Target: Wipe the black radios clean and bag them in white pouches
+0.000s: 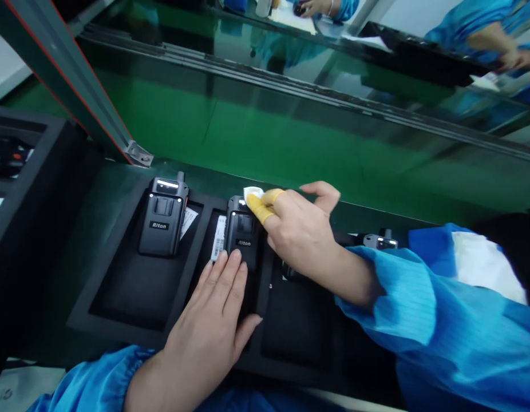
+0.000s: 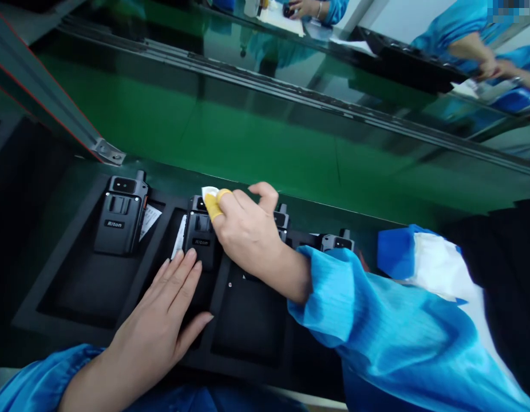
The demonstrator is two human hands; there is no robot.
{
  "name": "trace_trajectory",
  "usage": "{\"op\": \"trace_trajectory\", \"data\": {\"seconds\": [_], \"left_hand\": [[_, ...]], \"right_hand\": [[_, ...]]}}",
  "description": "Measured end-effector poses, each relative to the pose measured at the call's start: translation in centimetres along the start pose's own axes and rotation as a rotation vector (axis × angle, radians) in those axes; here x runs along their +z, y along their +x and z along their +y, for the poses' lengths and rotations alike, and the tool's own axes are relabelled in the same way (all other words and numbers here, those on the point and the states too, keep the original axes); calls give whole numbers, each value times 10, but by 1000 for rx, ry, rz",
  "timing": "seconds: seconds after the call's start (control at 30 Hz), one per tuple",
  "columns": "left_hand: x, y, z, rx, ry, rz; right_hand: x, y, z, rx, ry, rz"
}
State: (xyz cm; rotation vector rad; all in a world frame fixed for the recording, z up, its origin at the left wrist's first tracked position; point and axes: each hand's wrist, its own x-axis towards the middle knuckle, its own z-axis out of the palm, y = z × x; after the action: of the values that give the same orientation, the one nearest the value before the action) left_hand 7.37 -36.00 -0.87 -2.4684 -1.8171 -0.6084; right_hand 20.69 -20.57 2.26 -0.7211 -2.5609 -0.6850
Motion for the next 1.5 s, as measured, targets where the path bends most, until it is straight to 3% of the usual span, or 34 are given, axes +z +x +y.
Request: {"op": "trace_trajectory", "data": {"seconds": [0.3,0.43,0.63,0.73,0.93,1.1,1.2,1.33,1.5], "left_hand": [[1,-1,0,15,24,6],[1,0,0,17,18,3],[1,0,0,18,13,12],[0,-1,-1,29,21,15],[0,-1,0,31,24,12],[2,-1,-1,34,-14,19],[3,-2,-2,20,-58,26],[-5,-3,-1,-2,-152,18],[-27,-5,-17,-31,-166,109]], "right_hand": [[-1,4,-7,-54,70,6],[-4,-5,5,-83,116,-47],[-9,-17,24,31,-17,-15],[-6,-6,15,87,28,-30],[6,11,-10,8,-2,-38],[4,-9,0,46,-85,-43],[-3,-19,10,131,-72,-127],[-15,-15,17,248,35,-167],[-12,4,13,177,54,-100]]}}
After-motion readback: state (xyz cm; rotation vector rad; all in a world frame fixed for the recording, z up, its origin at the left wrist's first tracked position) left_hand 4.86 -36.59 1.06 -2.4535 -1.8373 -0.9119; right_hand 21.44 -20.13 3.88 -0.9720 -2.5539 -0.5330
